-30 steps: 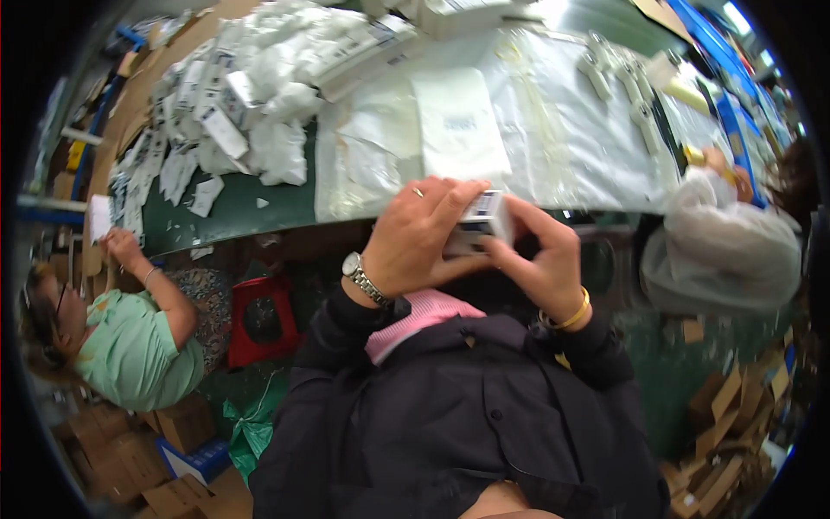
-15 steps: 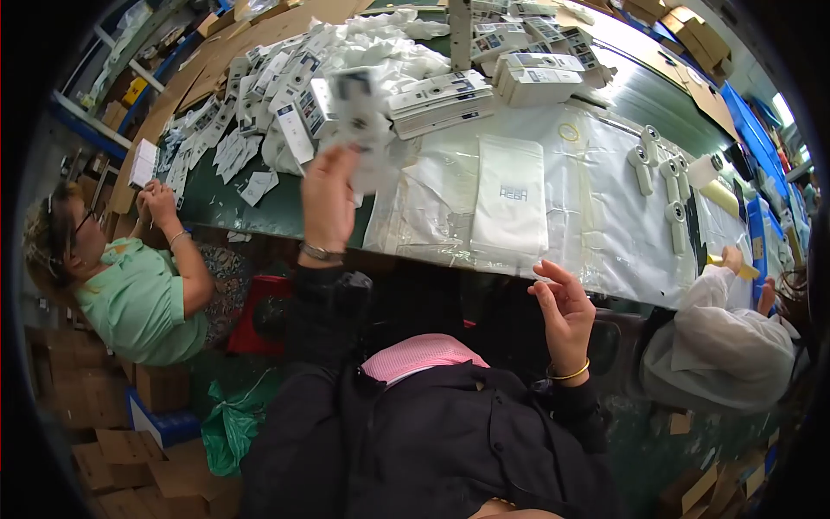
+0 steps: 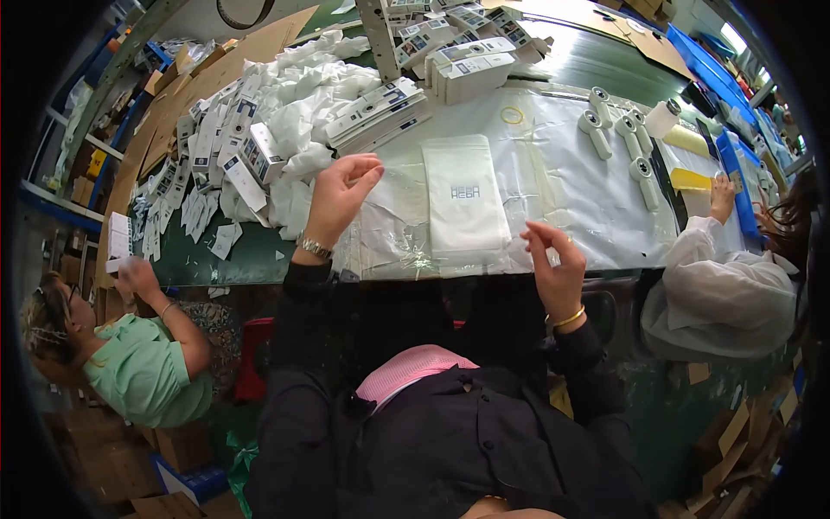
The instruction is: The person places a white plastic component into a plastic bag, seals the bag by hand, and then folds a cardboard box to insert the bagged component inside.
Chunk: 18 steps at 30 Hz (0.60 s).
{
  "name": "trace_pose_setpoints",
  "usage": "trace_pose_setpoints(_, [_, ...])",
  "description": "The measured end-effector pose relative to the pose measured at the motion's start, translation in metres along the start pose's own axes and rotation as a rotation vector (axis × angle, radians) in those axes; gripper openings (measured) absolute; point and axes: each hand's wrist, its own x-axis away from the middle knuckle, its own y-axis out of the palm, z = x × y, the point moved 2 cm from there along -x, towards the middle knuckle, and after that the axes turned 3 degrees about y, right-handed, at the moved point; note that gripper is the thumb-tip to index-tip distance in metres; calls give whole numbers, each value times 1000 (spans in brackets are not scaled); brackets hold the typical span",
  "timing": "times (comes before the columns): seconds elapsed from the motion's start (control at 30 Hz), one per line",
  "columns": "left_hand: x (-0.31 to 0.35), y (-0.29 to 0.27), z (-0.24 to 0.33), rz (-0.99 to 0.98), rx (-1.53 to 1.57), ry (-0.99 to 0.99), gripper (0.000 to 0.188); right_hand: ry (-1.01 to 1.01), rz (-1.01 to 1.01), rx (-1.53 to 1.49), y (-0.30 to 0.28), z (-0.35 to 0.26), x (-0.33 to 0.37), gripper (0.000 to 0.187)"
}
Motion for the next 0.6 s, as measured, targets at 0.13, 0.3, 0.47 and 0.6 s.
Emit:
trace_pose_setpoints(0.13, [-53, 3, 2, -105, -480, 171, 35, -16, 80, -29, 7, 33, -24, 16])
trace_pose_setpoints(0.3, [-115, -3, -28, 24, -880, 336, 47, 122, 136, -98, 11, 52, -24, 12])
trace_pose_setpoints(0.47, [-135, -1, -46, 85, -1228, 442, 53, 17, 145, 15, 16, 49, -20, 13])
trace_pose_setpoints(0.6, [-130, 10, -41, -129, -1185, 214, 49, -36, 199, 25, 14, 50, -22, 12])
